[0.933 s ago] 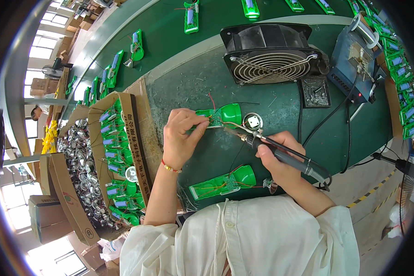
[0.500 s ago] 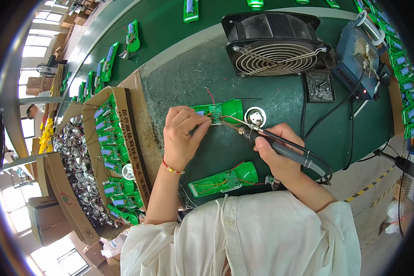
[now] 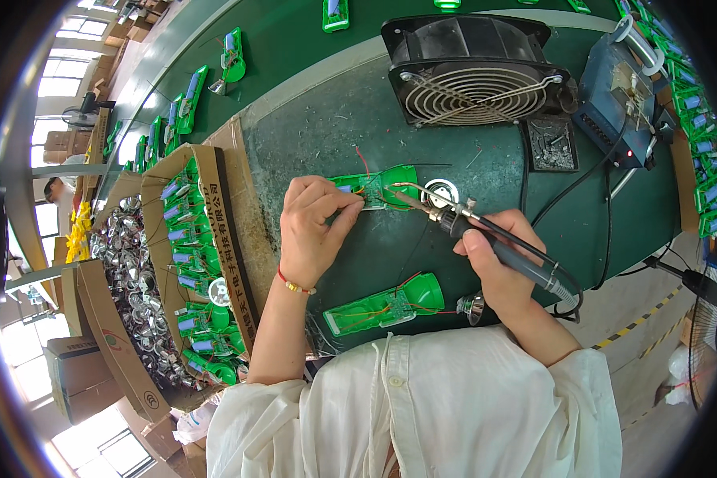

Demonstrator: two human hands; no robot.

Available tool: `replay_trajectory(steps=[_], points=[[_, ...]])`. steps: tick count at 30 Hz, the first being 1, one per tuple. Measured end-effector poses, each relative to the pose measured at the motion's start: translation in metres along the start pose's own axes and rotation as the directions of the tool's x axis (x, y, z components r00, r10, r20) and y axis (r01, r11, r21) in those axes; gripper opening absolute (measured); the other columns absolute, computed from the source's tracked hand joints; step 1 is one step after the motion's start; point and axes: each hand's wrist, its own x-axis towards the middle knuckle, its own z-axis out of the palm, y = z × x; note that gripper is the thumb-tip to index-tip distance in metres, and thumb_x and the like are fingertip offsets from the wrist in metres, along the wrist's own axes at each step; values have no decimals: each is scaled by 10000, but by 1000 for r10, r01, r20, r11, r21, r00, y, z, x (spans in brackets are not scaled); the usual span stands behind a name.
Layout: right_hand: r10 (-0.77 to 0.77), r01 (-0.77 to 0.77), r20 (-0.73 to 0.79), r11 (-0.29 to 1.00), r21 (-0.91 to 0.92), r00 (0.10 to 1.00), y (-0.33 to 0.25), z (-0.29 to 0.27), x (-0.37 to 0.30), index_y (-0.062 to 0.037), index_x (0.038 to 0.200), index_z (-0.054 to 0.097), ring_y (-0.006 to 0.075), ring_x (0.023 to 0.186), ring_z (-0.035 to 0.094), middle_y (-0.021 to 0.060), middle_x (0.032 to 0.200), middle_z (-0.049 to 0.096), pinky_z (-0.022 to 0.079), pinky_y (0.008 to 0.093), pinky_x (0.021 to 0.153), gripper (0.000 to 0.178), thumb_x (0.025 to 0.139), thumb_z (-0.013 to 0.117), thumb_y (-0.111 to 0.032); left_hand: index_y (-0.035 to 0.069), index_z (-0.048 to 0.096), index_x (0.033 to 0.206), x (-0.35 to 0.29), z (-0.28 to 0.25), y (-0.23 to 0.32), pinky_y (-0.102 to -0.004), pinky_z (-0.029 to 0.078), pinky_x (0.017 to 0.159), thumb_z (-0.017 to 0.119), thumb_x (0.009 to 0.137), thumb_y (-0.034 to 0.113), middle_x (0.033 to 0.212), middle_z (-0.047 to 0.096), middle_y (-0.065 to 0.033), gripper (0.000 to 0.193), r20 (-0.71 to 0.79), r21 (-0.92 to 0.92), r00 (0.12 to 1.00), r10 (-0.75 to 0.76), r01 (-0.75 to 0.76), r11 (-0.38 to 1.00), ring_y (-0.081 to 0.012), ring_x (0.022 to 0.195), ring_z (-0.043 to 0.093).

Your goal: Assembling and soldering components for green plastic flashlights on a factory production line.

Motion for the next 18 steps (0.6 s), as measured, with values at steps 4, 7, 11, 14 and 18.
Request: replay_trajectory(steps=[4, 7, 11, 14, 18], points=[[-11, 11, 19, 1000, 4, 1000, -3, -4, -6, 21, 856, 536, 110, 612, 589, 97, 691, 621, 472, 225, 564, 137, 800, 621, -72, 69, 673, 755, 0, -3, 2, -325, 444, 718, 700, 642, 51, 753, 588, -33, 118, 18, 9, 1000, -13, 13, 1000, -219, 816, 530], [-16, 16, -9, 1000, -6, 1000, -2, -12, -12, 22, 854, 532, 116, 614, 594, 100, 707, 617, 482, 230, 564, 137, 802, 617, -74, 68, 678, 798, 4, -13, 3, -322, 447, 747, 701, 636, 47, 808, 596, -50, 165, 45, -68, 999, -26, 29, 997, -224, 853, 538], [-22, 19, -71, 999, -37, 997, -1, -29, -15, 23, 860, 522, 125, 605, 595, 98, 706, 603, 491, 233, 559, 129, 814, 597, -72, 84, 607, 1070, 12, -42, -4, -365, 448, 835, 681, 599, 34, 1038, 576, -93, 479, 61, 24, 998, -26, 25, 999, -277, 948, 551], [-17, 15, -88, 1000, -25, 996, 3, -35, -16, 17, 860, 520, 122, 601, 593, 94, 702, 599, 489, 224, 555, 121, 817, 592, -70, 64, 585, 1071, -5, -33, -25, -369, 451, 836, 672, 605, 53, 1045, 563, -124, 475, 221, 76, 970, -99, 85, 994, -308, 962, 545], [-36, 37, -115, 999, 7, 993, 4, -39, -13, 14, 862, 519, 118, 594, 587, 93, 706, 598, 479, 213, 543, 111, 825, 579, -71, 46, 571, 1069, -29, -28, 1, -362, 447, 840, 685, 613, 54, 1029, 559, -143, 470, 255, 18, 952, -170, 171, 985, -305, 953, 549]])
